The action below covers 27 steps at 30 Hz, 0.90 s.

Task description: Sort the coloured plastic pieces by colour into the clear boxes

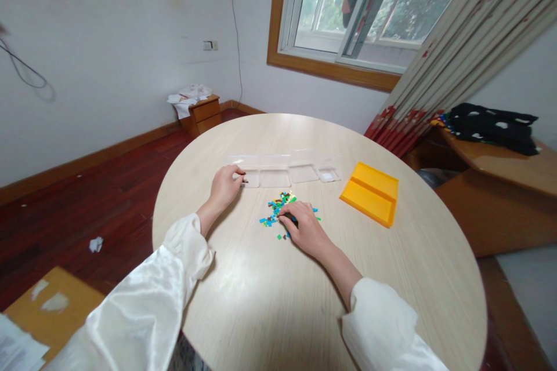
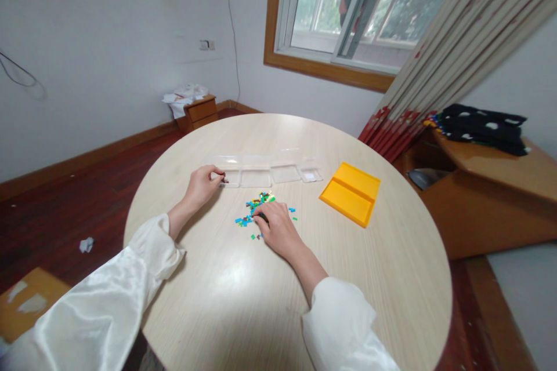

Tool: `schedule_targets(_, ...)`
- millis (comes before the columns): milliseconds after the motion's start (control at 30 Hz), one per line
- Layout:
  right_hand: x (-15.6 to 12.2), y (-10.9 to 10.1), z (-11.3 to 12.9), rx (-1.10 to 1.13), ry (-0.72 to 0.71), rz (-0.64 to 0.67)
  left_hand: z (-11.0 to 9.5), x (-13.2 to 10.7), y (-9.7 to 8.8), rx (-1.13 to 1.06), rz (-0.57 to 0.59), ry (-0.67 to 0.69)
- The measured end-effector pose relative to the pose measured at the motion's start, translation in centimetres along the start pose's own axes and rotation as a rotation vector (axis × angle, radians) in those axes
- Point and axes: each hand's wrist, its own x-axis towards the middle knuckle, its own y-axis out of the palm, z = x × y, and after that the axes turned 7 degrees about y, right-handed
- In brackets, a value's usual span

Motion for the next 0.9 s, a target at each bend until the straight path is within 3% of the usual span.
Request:
schedule_targets(267, 0.1, 0.3, -0.8, 0.063, -0.028, -0.172, -0.6, 0.0, -0.1, -0.008, -0.014, 0.007)
schedule_targets(467, 0.2, 0.5, -1.0, 0.147, -0.022, -0.218, -2.0, -0.2, -0.3, -0.243, -0.006, 0.037)
schedule_targets(667, 0.1, 0.4, -0.7, 0.232, 0.033, -0.234, -3.7, -1.2, 0.6, -0.749, 0.308, -0.066)
schedule_targets(800, 0.0, 0.6, -0.6, 0.277, 0.068, -0.244, -4.7, -2.0, 0.9, -0.883, 0.543, -0.080)
schedule_targets(900, 0.1, 0.6, -0.5, 0.279, 0.049, -0.246, -5.0, -2.4, 1.0, -0.906, 0.638, -0.094)
